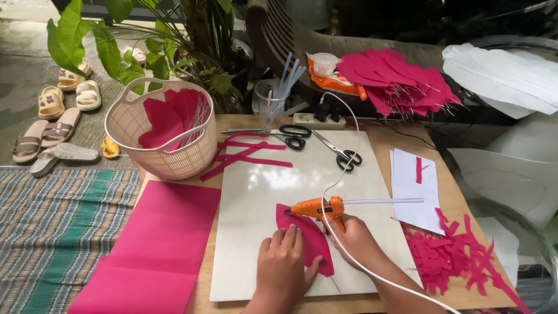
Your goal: Assembling decorative fabric leaves by gluing wire stems to fabric cutouts and trimming them to shape.
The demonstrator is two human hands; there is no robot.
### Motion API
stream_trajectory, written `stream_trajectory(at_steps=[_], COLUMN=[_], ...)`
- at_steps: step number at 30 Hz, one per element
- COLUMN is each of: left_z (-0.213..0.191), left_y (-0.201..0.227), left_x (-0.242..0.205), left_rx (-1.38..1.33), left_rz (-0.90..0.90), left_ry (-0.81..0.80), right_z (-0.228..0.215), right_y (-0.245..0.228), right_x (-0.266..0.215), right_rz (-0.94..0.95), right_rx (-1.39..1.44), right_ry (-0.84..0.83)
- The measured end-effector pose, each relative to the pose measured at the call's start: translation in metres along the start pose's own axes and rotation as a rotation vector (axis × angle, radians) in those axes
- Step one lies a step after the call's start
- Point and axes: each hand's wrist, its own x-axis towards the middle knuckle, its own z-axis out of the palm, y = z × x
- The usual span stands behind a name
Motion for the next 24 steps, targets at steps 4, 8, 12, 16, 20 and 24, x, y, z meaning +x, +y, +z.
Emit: stream_trajectory(at_steps=[4, 8, 12, 16, 20, 24], left_z=[0.001, 0.002, 0.002, 0.003, 0.001, 0.005], left_y=[0.0, 0.0, 0.0, 0.0, 0.0, 0.0], left_x=[0.0, -0.001, -0.001, -0.002, -0.001, -0.002], left_rx=[0.008, 0.009, 0.001, -0.005, -0.001, 0.006], left_rz=[0.003, -0.002, -0.004, -0.004, -0.002, 0.009], left_ry=[0.007, 0.009, 0.022, 0.029, 0.033, 0.067], right_z=[0.0, -0.001, -0.002, -0.003, -0.004, -0.004], right_y=[-0.005, -0.009, -0.011, -0.012, -0.019, -0.012], right_x=[-0.003, -0.006, -0.008, -0.008, -0.011, -0.009], right_rz=[-0.004, -0.016, -0.017, -0.026, -0.017, -0.082], right_rx=[-0.062, -0.118, -0.123, -0.207, -0.231, -0.262], right_ry=[0.016, 0.034, 0.035, 0.041, 0.045, 0.073])
